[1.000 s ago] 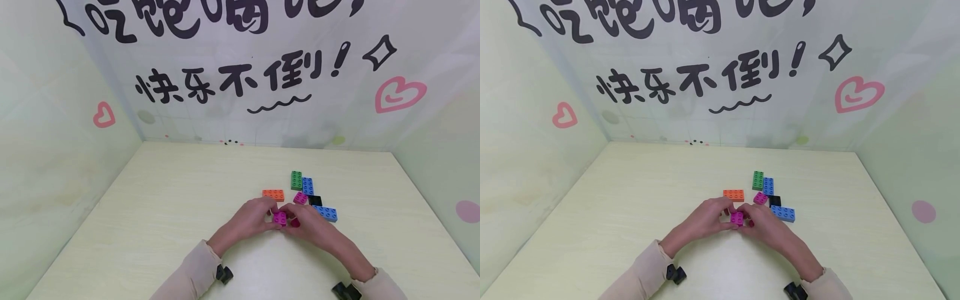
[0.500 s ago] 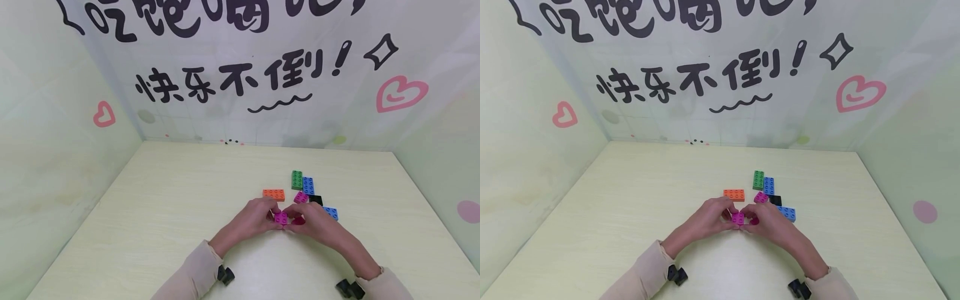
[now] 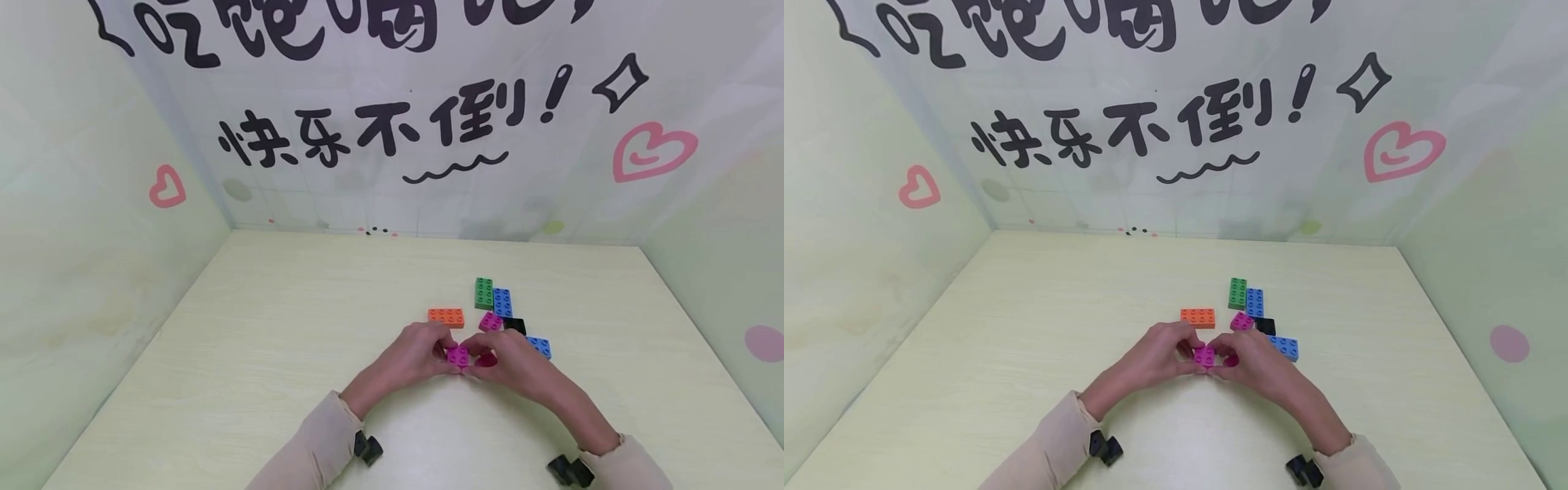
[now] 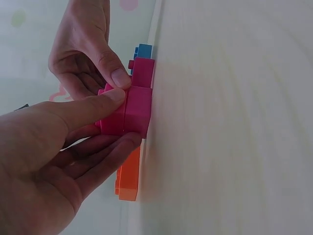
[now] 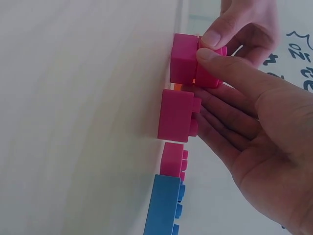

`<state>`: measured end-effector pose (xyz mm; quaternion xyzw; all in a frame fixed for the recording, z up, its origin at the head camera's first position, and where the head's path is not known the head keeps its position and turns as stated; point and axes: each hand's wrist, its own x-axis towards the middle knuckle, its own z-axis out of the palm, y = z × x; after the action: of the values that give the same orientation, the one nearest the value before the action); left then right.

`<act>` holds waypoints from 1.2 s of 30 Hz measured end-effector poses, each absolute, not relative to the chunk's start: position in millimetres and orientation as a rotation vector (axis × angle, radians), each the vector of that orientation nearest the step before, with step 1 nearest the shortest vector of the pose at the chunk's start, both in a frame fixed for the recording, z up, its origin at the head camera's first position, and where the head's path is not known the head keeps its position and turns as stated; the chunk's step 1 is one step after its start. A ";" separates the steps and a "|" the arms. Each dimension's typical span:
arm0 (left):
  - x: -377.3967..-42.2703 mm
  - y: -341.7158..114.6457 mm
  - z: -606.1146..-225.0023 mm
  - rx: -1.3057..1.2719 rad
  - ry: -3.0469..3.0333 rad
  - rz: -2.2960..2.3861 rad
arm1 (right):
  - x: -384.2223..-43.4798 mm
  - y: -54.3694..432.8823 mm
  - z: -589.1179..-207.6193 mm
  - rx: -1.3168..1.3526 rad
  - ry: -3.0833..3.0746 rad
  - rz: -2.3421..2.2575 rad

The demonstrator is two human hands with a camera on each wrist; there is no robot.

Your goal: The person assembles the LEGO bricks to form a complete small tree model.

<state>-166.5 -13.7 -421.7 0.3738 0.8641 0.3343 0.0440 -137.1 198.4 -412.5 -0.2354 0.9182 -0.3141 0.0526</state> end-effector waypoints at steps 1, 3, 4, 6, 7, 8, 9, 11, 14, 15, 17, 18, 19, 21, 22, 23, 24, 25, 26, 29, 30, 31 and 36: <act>-166.5 -13.8 -422.3 1.129 2.634 1.031 | -137.1 198.0 -412.6 -0.715 2.792 -0.953; -166.5 -14.4 -423.5 1.104 2.621 1.048 | -136.9 197.2 -412.9 -0.715 2.792 -0.950; -166.5 -14.8 -423.9 1.093 2.615 1.055 | -136.8 196.7 -413.0 -0.715 2.792 -0.948; -166.4 -15.5 -424.5 1.074 2.601 1.075 | -136.6 196.0 -412.8 -0.719 2.794 -0.946; -166.5 -15.8 -424.7 1.065 2.593 1.085 | -136.4 195.8 -412.4 -0.720 2.793 -0.942; -166.6 -16.1 -424.9 1.061 2.589 1.091 | -136.4 195.7 -411.9 -0.723 2.790 -0.938; -166.8 -16.2 -425.0 1.059 2.584 1.096 | -136.3 196.0 -411.2 -0.728 2.784 -0.934; -167.5 -16.1 -425.9 1.051 2.569 1.108 | -135.4 198.3 -408.7 -0.733 2.775 -0.907; -168.9 -15.4 -427.9 1.030 2.549 1.107 | -133.1 205.7 -402.6 -0.724 2.761 -0.849; -169.3 -15.0 -428.6 1.015 2.540 1.107 | -132.2 208.9 -399.8 -0.720 2.758 -0.825; -169.9 -14.4 -429.5 0.982 2.529 1.101 | -131.0 214.9 -394.7 -0.717 2.744 -0.778; -169.8 -14.3 -429.4 0.966 2.528 1.095 | -131.2 217.3 -392.8 -0.723 2.735 -0.759; -169.7 -14.1 -429.3 0.948 2.527 1.091 | -131.3 219.1 -391.5 -0.726 2.727 -0.739; -169.4 -14.3 -429.0 0.924 2.531 1.082 | -131.9 220.8 -389.9 -0.743 2.710 -0.706; -169.2 -14.5 -428.8 0.920 2.537 1.076 | -132.4 220.7 -390.0 -0.750 2.705 -0.693; -169.0 -14.8 -428.9 0.916 2.543 1.070 | -132.9 220.5 -390.4 -0.759 2.701 -0.682; -168.8 -15.2 -428.7 0.914 2.547 1.069 | -133.1 219.9 -391.1 -0.762 2.702 -0.670; -168.7 -15.5 -428.9 0.912 2.550 1.068 | -133.3 219.4 -391.7 -0.763 2.706 -0.661; -168.6 -15.7 -429.2 0.915 2.552 1.067 | -133.7 218.9 -392.0 -0.766 2.707 -0.656; -168.5 -15.9 -430.1 0.916 2.551 1.074 | -135.4 219.0 -393.0 -0.786 2.715 -0.649; -168.6 -15.9 -430.5 0.917 2.549 1.077 | -135.7 219.7 -392.7 -0.788 2.721 -0.653; -168.7 -15.7 -431.0 0.921 2.548 1.078 | -136.0 220.6 -392.0 -0.787 2.728 -0.662; -169.3 -15.1 -432.9 0.939 2.547 1.077 | -135.8 226.3 -387.5 -0.760 2.779 -0.781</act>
<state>-169.3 -15.1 -432.9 0.3196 0.8668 0.3664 0.1104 -135.8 226.3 -387.5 -0.2537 0.9282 -0.2608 0.0782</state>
